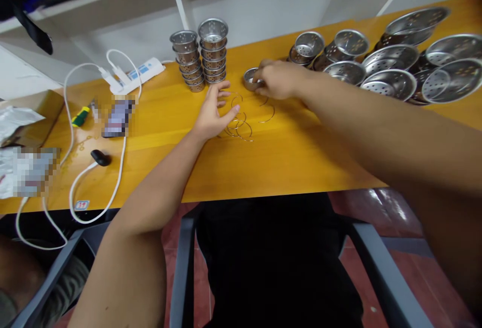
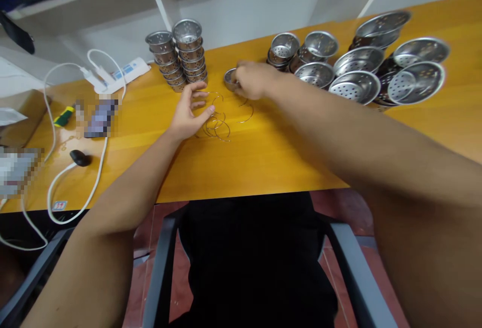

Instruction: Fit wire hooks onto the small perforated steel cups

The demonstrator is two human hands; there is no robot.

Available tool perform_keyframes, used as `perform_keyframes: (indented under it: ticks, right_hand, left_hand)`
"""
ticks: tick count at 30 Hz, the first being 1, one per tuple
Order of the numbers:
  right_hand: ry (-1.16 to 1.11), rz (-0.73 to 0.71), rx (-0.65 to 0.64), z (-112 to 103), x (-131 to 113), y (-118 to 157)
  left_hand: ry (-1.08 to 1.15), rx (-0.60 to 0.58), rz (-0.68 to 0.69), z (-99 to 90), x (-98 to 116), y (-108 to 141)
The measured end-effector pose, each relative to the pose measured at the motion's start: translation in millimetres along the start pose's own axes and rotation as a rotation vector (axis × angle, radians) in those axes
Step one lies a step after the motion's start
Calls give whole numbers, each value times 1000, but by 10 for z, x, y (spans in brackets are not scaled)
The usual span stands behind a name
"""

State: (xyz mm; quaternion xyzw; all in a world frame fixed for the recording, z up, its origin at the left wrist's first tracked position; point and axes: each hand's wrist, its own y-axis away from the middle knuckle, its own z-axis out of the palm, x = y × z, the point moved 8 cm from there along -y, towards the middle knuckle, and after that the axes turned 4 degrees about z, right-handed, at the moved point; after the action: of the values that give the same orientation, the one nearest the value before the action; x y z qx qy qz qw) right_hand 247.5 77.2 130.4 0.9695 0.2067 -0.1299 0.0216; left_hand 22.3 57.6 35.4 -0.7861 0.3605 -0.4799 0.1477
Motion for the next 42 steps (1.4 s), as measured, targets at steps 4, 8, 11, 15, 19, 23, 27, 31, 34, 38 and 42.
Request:
perform_keyframes:
  ticks: [4,8,11,15,19,23,27,31,34,38,42]
  right_hand:
    - [74,37,101,65,-64,163]
    - [-180,-162,242,-23,-405,446]
    - [-313,-287,193,67,-621,557]
    - [-375,-93,311,32,-257,564]
    - [-166,244,234,95,361,549]
    - [-252,337,35,385,470,512]
    - [-805,154,45,665,125,394]
    - [-859,-68,113,678,-133,387]
    - [-543,-233,119,590,-259,478]
    - [-340,-444,34,638,-485,592]
    - [-227,-518,56,792,-744,573]
  left_hand:
    - [-12,-11,-22,35,-124,15]
    - [-34,-8,14,36,-98,5]
    - [-93,7,58,-14,-40,-18]
    - [-83,160,10,-203,-175,-50]
    - [-51,251,-104,-367,-469,-55]
    - [73,259,-251,-403,-585,-9]
    - [243,316,-449,-334,-342,80]
    - [386,303,-520,-202,-67,86]
    - [402,299,-473,-194,-73,49]
    - [316,344,-408,-298,-253,24]
    - [264,368,-360,-352,-395,17]
